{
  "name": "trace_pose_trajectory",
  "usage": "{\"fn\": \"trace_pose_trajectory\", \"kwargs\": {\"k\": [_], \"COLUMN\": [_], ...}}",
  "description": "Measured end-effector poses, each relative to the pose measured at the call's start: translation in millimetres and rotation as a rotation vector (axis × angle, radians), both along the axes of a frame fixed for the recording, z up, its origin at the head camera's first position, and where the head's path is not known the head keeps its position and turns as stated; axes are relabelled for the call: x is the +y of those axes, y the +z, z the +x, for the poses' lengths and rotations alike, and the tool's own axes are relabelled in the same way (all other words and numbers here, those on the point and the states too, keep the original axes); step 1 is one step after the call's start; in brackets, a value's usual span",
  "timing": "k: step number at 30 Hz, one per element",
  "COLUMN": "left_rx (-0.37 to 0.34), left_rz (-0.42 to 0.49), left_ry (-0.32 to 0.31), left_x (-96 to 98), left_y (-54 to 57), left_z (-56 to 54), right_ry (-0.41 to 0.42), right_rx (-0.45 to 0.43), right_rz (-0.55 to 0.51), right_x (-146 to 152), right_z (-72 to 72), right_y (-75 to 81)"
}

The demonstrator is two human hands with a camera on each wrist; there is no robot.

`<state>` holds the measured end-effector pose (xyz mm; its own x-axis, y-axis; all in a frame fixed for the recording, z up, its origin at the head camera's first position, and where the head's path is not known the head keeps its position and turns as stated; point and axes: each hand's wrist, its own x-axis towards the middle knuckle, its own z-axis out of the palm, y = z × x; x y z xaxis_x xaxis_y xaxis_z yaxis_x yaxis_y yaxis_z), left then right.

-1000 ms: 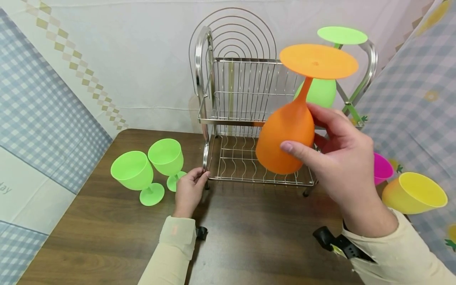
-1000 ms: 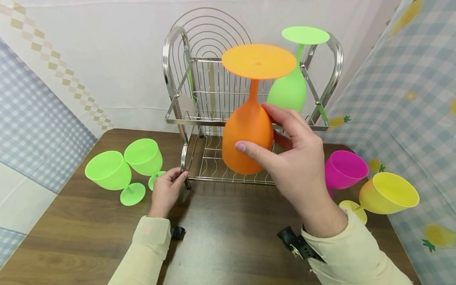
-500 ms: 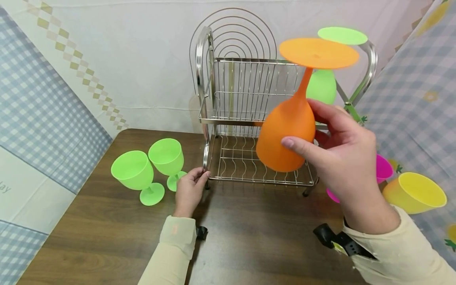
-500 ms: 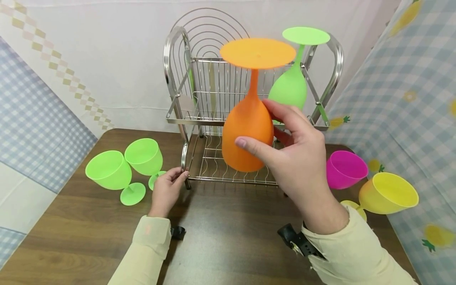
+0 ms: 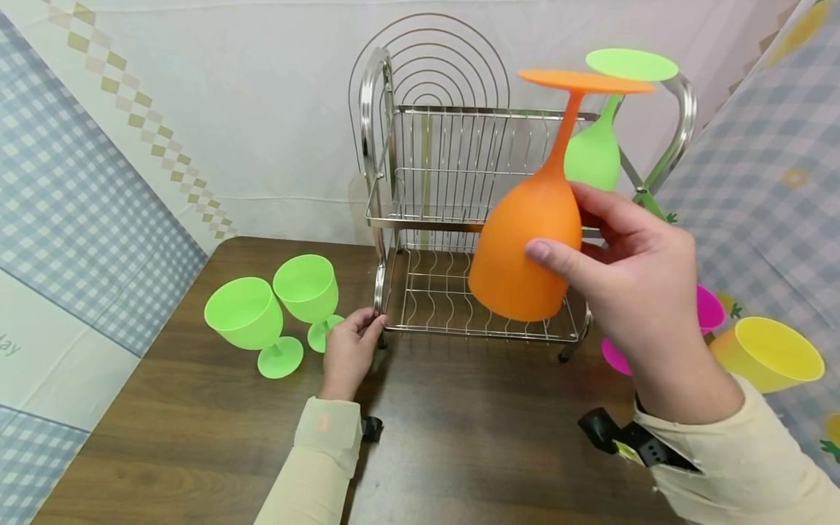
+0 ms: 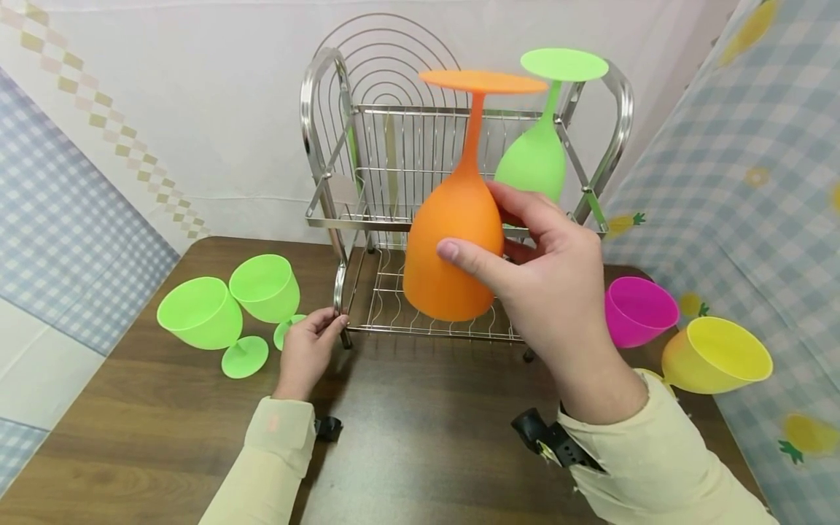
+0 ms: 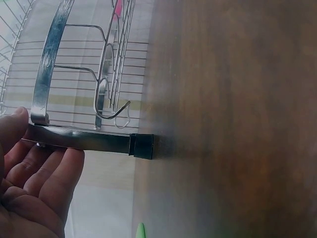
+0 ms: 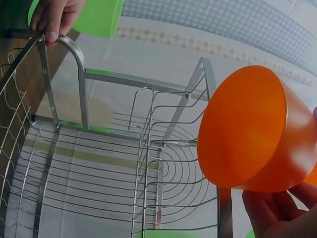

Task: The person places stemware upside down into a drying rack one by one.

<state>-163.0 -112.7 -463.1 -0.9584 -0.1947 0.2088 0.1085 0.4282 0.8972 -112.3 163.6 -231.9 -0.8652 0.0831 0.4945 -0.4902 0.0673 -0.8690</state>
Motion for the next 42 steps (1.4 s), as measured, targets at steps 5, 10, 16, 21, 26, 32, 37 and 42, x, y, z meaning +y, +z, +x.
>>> {"fn": "trace_pose_trajectory", "kwargs": {"k": [5, 10, 16, 21, 26, 32, 37, 42], "left_rx": [0.001, -0.001, -0.003, -0.002, -0.002, -0.01, -0.01, -0.011], "left_rz": [-0.008, -0.004, -0.008, -0.008, -0.007, -0.001, -0.006, -0.007], "left_ry": [0.001, 0.001, 0.001, 0.002, 0.001, -0.001, 0.002, 0.002], "left_x": [-0.3, 0.1, 0.5, 0.4, 0.1, -0.1, 0.2, 0.5], "left_y": [-0.8, -0.1, 1.1, 1.4, 1.2, 0.9, 1.5, 2.0], "left_z": [0.0, 0.0, 0.6, 0.5, 0.5, 0.8, 1.0, 1.0], "right_ry": [0.027, 0.054, 0.076, 0.08, 0.104, 0.136, 0.117, 0.107], "right_rx": [-0.029, -0.06, -0.1, -0.136, -0.132, -0.117, -0.152, -0.165], "right_rz": [-0.029, -0.07, -0.102, -0.104, -0.133, -0.187, -0.175, -0.166], "right_x": [-0.7, -0.2, 1.5, 2.5, 2.8, 3.5, 4.2, 3.6], "right_z": [-0.3, -0.6, -1.2, -1.5, -3.8, -7.6, -8.2, -9.2], "right_y": [1.5, 1.7, 1.1, 1.4, -0.2, -2.8, -1.2, 0.8]}}
